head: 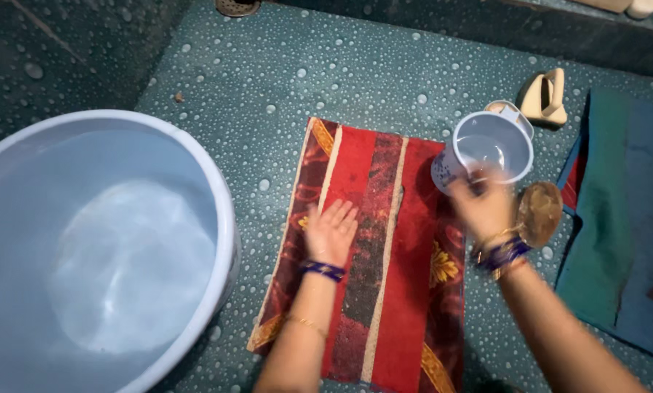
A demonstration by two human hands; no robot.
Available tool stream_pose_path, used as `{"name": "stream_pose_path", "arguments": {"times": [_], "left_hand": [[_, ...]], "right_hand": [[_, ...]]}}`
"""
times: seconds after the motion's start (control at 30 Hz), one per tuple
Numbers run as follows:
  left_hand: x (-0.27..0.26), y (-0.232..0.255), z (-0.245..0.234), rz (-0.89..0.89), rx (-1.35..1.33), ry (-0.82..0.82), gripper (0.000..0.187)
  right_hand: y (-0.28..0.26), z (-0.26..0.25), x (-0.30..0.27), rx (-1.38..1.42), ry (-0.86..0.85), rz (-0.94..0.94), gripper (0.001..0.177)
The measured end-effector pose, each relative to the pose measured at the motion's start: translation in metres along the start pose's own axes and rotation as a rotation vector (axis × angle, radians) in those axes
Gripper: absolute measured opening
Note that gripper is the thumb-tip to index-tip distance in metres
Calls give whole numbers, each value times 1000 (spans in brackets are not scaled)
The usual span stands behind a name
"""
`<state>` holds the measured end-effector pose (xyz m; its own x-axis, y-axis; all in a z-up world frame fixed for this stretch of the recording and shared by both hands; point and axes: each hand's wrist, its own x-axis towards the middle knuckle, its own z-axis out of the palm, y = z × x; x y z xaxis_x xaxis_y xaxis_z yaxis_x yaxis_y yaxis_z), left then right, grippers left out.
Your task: The person pours water from a plastic jug onto a red patterned cloth laid on a tiled floor, then scrubs the cloth with a bar of soap to create lather. The person repeatedly rubs and scrubs the cloth by hand, occasionally folding it and continuing to scrub different sections.
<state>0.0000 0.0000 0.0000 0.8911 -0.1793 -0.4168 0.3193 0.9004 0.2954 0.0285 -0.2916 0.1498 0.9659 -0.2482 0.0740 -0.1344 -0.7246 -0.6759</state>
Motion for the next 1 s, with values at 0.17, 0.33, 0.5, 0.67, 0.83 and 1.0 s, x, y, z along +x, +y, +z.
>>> {"name": "stream_pose_path", "arguments": {"times": [0.17,0.33,0.5,0.67,0.83,1.0], "left_hand": [[-52,24,28,-32,-183,-84,103],[-57,19,40,-42,-255,-126,106],[-58,11,42,-54,-266,-120,108],[-70,10,53,-21,-337,-155,113],[-87,27,73,58,-255,-241,116],[-99,47,95,58,-236,-288,120]], "right_hand": [[-25,-59,33,-150,260,453,73],[18,-44,50,90,163,420,34],[60,-12,71,544,131,242,24],[72,19,70,792,-13,355,24],[6,-14,22,-53,230,145,18],[-98,-17,-12,-147,104,-470,17]]}}
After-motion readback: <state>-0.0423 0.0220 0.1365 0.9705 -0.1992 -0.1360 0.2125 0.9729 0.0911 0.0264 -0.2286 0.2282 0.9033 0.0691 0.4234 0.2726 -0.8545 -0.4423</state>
